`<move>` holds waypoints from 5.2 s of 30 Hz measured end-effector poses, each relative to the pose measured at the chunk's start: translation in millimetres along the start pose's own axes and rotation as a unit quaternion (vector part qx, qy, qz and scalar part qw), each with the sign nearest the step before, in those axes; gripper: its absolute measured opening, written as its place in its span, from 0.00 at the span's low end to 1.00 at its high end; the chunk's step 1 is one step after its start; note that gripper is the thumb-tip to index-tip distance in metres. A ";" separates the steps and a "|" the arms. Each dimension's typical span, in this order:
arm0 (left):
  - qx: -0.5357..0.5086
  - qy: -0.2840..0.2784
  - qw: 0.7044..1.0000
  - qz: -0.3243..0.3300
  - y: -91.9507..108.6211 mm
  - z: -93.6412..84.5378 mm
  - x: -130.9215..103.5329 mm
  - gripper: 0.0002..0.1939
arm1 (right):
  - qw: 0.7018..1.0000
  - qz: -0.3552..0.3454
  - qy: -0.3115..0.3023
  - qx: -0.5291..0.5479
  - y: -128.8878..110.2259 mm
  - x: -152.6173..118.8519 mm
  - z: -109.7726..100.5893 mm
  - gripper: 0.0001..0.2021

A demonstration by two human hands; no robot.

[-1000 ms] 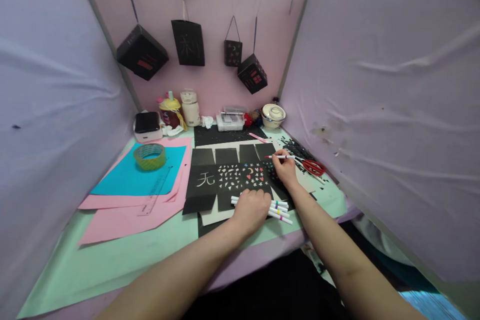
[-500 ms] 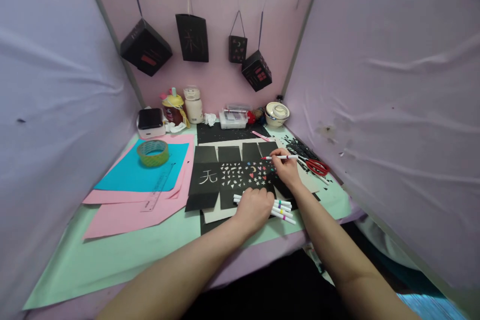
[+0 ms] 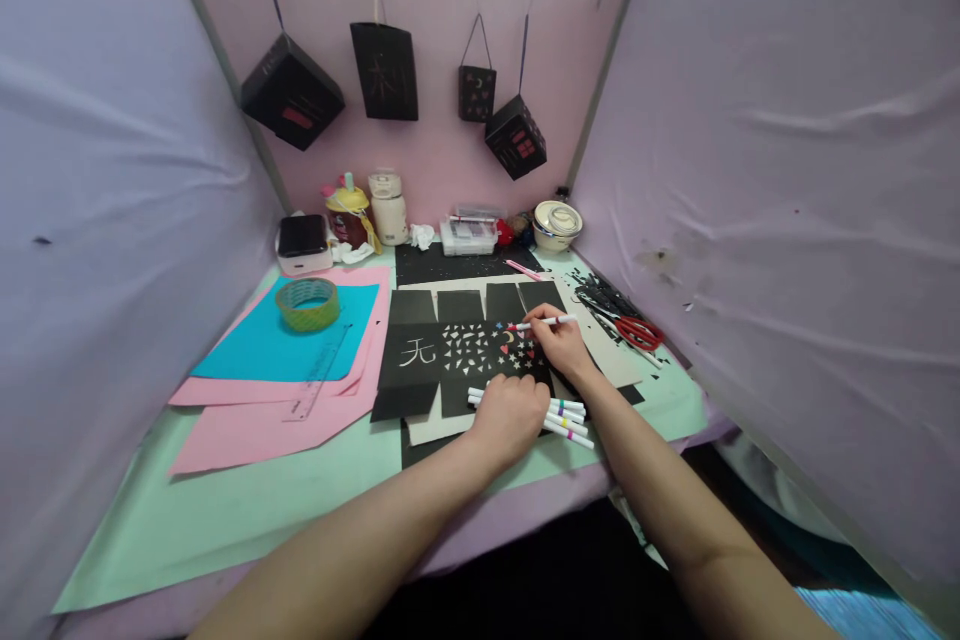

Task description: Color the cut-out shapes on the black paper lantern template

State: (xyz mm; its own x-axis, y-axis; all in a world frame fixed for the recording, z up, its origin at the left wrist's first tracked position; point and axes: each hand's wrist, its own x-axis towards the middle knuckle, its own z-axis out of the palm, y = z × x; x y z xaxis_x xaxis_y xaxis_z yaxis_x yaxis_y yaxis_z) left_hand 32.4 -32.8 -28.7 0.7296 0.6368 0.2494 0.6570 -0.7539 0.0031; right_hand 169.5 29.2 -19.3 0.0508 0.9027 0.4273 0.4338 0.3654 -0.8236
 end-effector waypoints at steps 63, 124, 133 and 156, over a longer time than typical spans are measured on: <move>-0.028 -0.016 0.999 -0.014 -0.5 -0.2 1.7 0.06 | 0.998 0.009 -0.033 -0.044 17.8 7.5 24.3 0.09; -0.024 -0.005 1.000 -0.020 -0.5 3.1 1.8 0.06 | 0.997 0.000 -0.019 -0.075 17.1 6.4 22.3 0.10; -0.024 -0.010 1.000 -0.017 -0.6 1.5 1.6 0.06 | 0.998 0.003 -0.031 -0.058 19.3 6.2 23.2 0.09; -0.030 -0.015 0.999 -0.017 -0.8 0.7 1.5 0.06 | 0.997 -0.002 -0.030 -0.070 18.4 6.0 23.8 0.09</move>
State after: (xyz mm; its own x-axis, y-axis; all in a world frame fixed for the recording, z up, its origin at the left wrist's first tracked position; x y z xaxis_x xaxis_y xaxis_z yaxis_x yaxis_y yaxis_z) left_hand 33.1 -31.1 -29.0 0.7127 0.6665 0.2190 0.6699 -0.7392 0.0694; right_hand 156.3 46.8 -40.8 -0.0044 0.9148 0.4039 0.5548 0.3383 -0.7601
